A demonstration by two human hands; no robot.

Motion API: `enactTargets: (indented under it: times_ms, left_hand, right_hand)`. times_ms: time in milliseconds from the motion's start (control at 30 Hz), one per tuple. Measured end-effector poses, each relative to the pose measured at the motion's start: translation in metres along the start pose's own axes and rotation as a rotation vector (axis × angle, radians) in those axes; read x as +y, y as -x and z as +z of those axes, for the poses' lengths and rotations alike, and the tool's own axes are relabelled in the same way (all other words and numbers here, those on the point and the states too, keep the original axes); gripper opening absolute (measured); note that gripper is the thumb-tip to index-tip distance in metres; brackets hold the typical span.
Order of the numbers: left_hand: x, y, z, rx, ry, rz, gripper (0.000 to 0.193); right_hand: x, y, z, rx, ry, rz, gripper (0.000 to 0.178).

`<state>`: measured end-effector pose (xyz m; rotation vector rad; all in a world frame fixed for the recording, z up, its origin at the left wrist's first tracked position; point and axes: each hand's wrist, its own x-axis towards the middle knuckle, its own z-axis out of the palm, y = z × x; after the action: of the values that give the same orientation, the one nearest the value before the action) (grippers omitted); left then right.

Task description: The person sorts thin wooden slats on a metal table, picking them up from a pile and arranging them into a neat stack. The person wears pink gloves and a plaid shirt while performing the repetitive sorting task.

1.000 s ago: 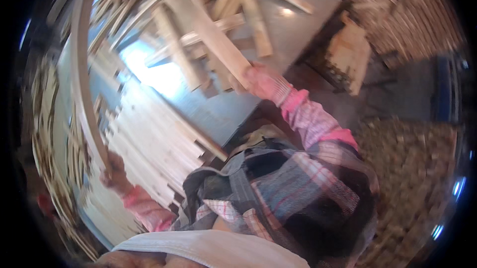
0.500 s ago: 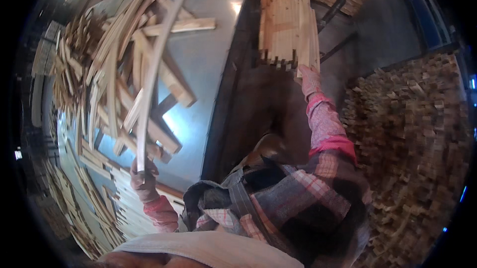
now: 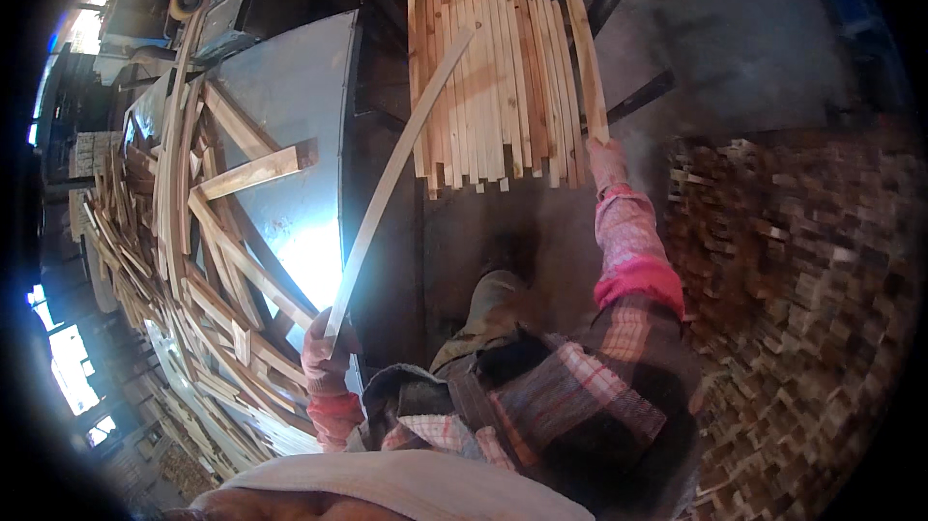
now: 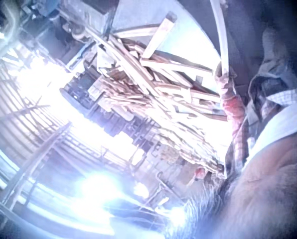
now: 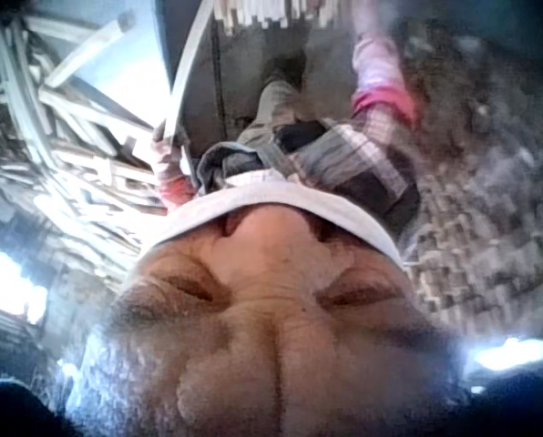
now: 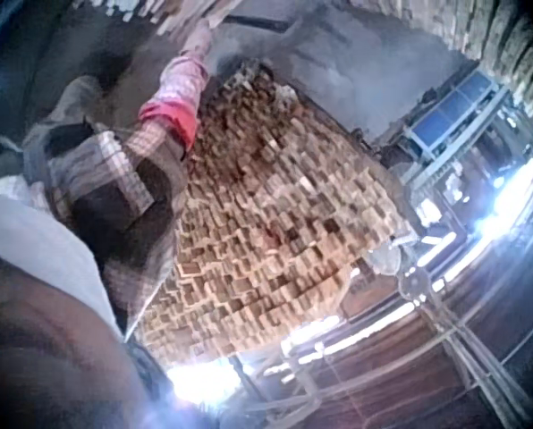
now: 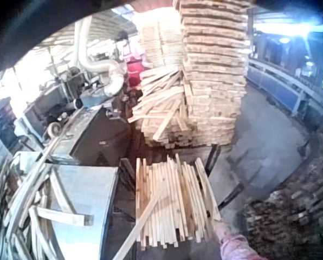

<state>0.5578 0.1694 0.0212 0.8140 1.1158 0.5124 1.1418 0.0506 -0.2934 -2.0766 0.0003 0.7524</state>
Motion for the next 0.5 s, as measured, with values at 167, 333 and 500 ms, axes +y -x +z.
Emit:
enactTargets:
  times_ms: [167, 333, 500]
  left_hand:
    - [0.016, -0.01, 0.032, 0.077, -0.052, -0.083, 0.09]
    - [0.056, -0.046, 0.08, 0.242, -0.604, -0.012, 0.088]
    - [0.1, -0.063, 0.087, 0.092, -0.946, 0.046, 0.078]
  right_hand:
    - [-0.044, 0.028, 0.004, -0.2, 0.372, -0.007, 0.053]
    - [-0.052, 0.024, 0.0, -0.534, 0.96, -0.208, 0.065]
    - [-0.211, 0.091, 0.004, -0.165, 1.133, -0.602, 0.082]
